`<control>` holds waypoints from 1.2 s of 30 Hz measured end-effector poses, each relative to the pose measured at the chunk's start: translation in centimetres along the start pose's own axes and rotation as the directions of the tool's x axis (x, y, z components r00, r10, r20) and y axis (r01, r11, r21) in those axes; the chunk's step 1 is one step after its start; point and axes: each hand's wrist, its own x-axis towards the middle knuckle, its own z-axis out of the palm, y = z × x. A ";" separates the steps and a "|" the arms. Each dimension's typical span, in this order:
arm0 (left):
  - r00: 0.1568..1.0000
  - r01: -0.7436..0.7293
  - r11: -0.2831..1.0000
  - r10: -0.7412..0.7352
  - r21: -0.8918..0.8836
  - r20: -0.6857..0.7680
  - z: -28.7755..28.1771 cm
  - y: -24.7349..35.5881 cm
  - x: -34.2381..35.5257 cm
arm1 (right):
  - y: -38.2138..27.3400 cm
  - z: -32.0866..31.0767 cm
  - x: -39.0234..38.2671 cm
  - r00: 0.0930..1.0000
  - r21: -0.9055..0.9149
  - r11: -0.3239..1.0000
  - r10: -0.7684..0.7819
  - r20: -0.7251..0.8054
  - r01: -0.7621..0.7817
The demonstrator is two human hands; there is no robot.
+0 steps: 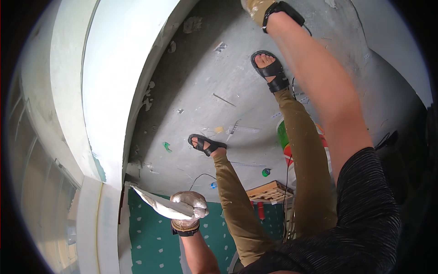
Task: Applying plaster or joint compound to the ceiling corner using a trowel and putty knife.
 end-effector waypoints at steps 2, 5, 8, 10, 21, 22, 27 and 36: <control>0.999 -0.047 0.991 0.048 0.125 -0.003 0.9 1.2 -0.4 | -3.6 3.6 -5.8 0.986 0.065 0.985 0.163 -0.015 -0.162; 0.995 -0.059 0.992 0.068 0.113 -0.079 -2.0 0.5 -3.2 | -8.2 5.7 -11.2 0.959 0.133 0.952 0.263 0.101 -0.275; 0.989 -0.149 0.950 0.139 0.274 0.054 -1.8 0.6 -2.2 | -4.1 8.8 -12.9 0.995 0.061 0.997 0.042 0.091 -0.048; 0.994 -0.106 0.966 0.105 0.236 0.017 -1.6 0.9 -2.9 | -4.0 11.7 -16.1 0.980 0.131 0.976 0.161 0.116 -0.176; 0.991 -0.134 0.976 0.132 0.172 0.024 -4.2 -1.5 -6.0 | -8.3 18.5 -28.6 0.903 0.096 0.920 0.345 0.258 -0.379; 0.989 -0.145 0.975 0.144 0.166 0.019 -4.5 -1.7 -6.3 | -8.9 19.5 -29.5 0.896 0.201 0.891 0.346 0.276 -0.406; 0.965 -0.236 0.928 0.259 0.289 -0.043 -8.3 -3.1 -10.8 | -15.6 22.0 -44.0 0.646 0.011 0.995 0.055 0.761 -0.097; 0.930 -0.164 0.961 0.226 0.224 -0.289 -13.2 -2.3 -20.0 | -17.1 9.8 -45.8 0.396 0.438 0.491 -0.193 0.898 -0.753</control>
